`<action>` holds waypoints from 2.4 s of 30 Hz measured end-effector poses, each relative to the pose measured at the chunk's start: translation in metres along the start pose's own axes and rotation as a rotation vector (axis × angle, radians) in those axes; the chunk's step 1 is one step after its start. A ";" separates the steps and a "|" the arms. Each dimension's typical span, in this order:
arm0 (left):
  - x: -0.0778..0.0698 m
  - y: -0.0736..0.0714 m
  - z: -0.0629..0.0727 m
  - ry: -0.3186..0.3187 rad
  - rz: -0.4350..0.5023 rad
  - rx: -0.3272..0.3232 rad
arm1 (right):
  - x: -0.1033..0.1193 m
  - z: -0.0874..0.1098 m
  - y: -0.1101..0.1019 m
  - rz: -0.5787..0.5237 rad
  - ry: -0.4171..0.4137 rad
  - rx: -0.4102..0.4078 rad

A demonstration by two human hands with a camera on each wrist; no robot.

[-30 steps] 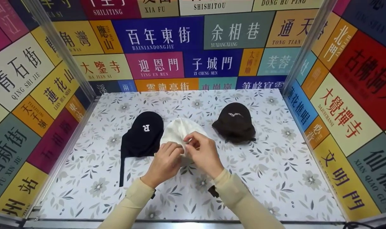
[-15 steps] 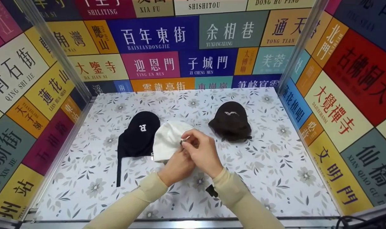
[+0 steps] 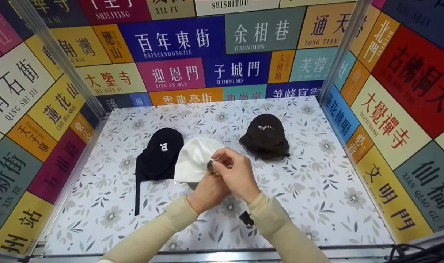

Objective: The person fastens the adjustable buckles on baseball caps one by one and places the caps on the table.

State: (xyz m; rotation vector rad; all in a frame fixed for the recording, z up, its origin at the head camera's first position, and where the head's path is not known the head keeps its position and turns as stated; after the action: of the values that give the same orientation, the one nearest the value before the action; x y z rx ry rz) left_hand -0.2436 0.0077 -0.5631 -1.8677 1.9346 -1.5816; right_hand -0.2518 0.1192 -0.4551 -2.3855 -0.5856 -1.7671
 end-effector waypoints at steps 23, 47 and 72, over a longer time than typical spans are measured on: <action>0.064 -0.047 -0.005 -0.034 0.821 0.106 | -0.018 -0.023 -0.056 -0.101 0.043 0.067; 0.087 -0.050 -0.004 -0.696 1.156 -0.024 | -0.020 -0.009 -0.047 -0.138 0.046 0.024; 0.085 -0.048 -0.005 -0.780 1.313 0.120 | -0.020 -0.003 -0.041 -0.149 0.012 0.070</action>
State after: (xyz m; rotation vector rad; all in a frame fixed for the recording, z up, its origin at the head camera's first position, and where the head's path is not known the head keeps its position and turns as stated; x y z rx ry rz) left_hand -0.2358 -0.0423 -0.4799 -0.5690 1.8178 -0.4274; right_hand -0.2745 0.1518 -0.4781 -2.3386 -0.8291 -1.7842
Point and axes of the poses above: each hand's wrist, its own z-axis away from the middle knuckle, its own y-axis out of the palm, x = y × z, the point moved 2 cm from there along -z, towards the middle knuckle, and after that the axes turned 15 degrees about -z, right-handed, at the moved point
